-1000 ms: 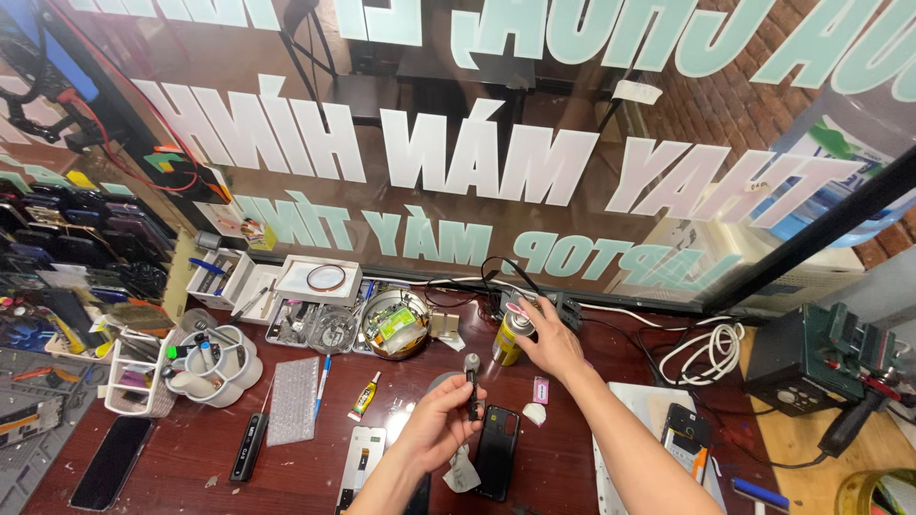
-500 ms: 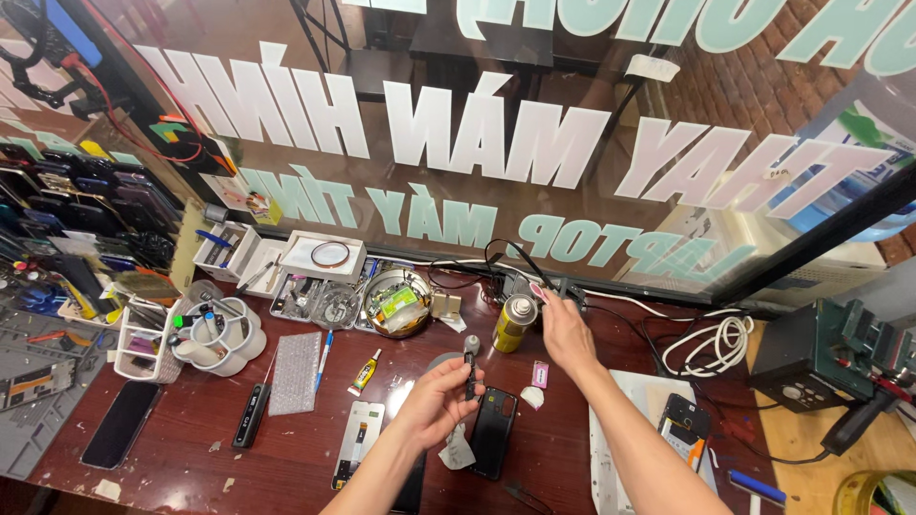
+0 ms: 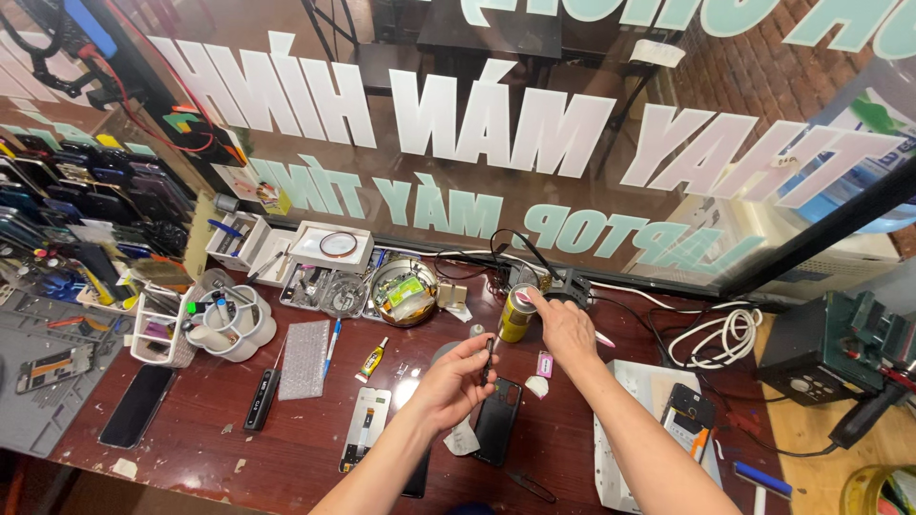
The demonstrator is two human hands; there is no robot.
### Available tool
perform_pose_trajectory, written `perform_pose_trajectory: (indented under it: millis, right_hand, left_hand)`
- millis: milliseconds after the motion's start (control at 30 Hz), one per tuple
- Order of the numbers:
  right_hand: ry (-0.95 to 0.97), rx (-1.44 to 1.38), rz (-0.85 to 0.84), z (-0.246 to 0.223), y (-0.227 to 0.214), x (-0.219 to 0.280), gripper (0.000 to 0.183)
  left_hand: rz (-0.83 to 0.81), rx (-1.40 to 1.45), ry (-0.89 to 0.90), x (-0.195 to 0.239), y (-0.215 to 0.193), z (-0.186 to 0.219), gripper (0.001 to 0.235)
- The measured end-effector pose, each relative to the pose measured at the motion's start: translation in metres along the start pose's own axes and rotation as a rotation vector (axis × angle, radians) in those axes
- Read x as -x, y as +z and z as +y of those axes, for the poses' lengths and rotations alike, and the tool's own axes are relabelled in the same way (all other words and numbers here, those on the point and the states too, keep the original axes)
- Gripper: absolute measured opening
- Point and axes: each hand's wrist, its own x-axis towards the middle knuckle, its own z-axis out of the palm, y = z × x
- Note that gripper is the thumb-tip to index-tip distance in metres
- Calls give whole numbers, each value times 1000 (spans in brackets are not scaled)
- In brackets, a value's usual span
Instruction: The person is repairing a smartphone by manipulating its internal components. They use a small tool to adjust parts on the motherboard and connect a cable to the device.
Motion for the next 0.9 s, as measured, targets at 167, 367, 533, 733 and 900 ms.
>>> perform_pose_trajectory:
  millis: [167, 367, 533, 733, 900]
  right_hand:
    - [29, 33, -29, -1, 4, -2, 59]
    - [70, 24, -49, -2, 8, -1, 58]
    - [92, -34, -59, -10, -11, -4, 49]
    - [179, -677, -258, -55, -87, 36, 56]
    - [-119, -650, -17, -81, -117, 57, 54]
  left_hand:
    - [-68, 26, -13, 6, -2, -1, 33]
    - [-79, 52, -23, 7, 1, -2, 31]
    - [-158, 81, -19, 8, 1, -2, 31]
    - [-96, 124, -15, 10, -3, 6, 35]
    - [-44, 114, 12, 3, -1, 8, 38]
